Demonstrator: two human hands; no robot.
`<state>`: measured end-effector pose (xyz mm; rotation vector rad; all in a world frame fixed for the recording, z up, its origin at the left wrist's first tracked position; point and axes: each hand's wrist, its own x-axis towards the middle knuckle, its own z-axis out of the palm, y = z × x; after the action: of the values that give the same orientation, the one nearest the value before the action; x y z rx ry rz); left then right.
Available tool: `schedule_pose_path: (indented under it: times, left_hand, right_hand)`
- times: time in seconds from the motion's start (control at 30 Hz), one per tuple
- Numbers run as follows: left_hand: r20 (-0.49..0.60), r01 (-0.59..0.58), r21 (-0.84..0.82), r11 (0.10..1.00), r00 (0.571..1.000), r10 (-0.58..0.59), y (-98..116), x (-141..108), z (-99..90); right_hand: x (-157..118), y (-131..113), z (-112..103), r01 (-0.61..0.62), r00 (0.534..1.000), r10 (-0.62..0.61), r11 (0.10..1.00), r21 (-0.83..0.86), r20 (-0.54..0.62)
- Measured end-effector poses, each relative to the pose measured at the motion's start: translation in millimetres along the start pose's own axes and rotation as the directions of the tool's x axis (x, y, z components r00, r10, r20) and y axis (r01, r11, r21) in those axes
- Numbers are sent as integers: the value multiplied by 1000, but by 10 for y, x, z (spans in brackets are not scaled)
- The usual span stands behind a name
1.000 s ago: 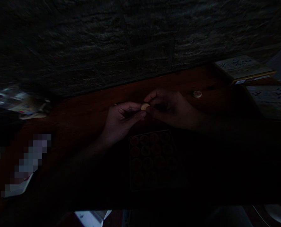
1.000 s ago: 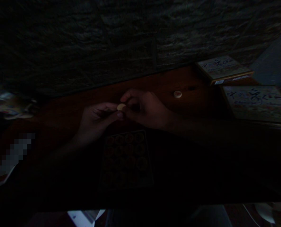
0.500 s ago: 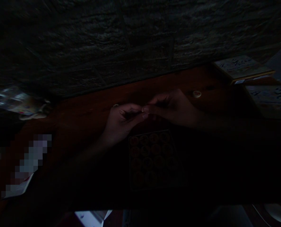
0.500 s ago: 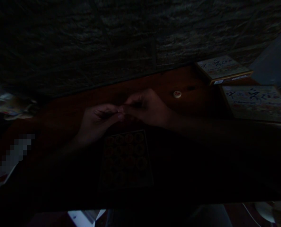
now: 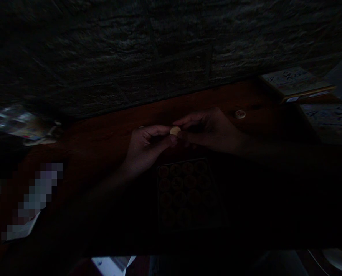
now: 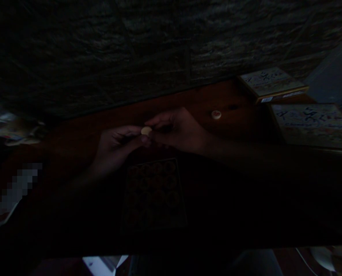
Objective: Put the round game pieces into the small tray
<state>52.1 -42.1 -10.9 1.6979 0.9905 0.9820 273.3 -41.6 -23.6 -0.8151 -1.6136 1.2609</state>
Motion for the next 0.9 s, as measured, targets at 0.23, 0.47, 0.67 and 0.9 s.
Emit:
schedule_pose_path:
  times: [0.23,0.47,0.67,0.9]
  left_hand:
    - [10,26,-54,998,1000,-26,-3,2,8]
    - [43,57,-133,989,998,-51,-2,-2,20]
    - [41,29,-140,990,999,-24,-6,-10,2]
    - [24,70,-262,962,998,-66,-49,7,4]
  right_hand:
    - [-7,6,12,73,996,-76,996,-59,-47]
    - [-21,4,13,147,988,-150,985,-89,-27]
    - [-24,32,-4,365,930,-368,908,-205,24]
    - [-9,40,-36,384,916,-401,851,-358,30]
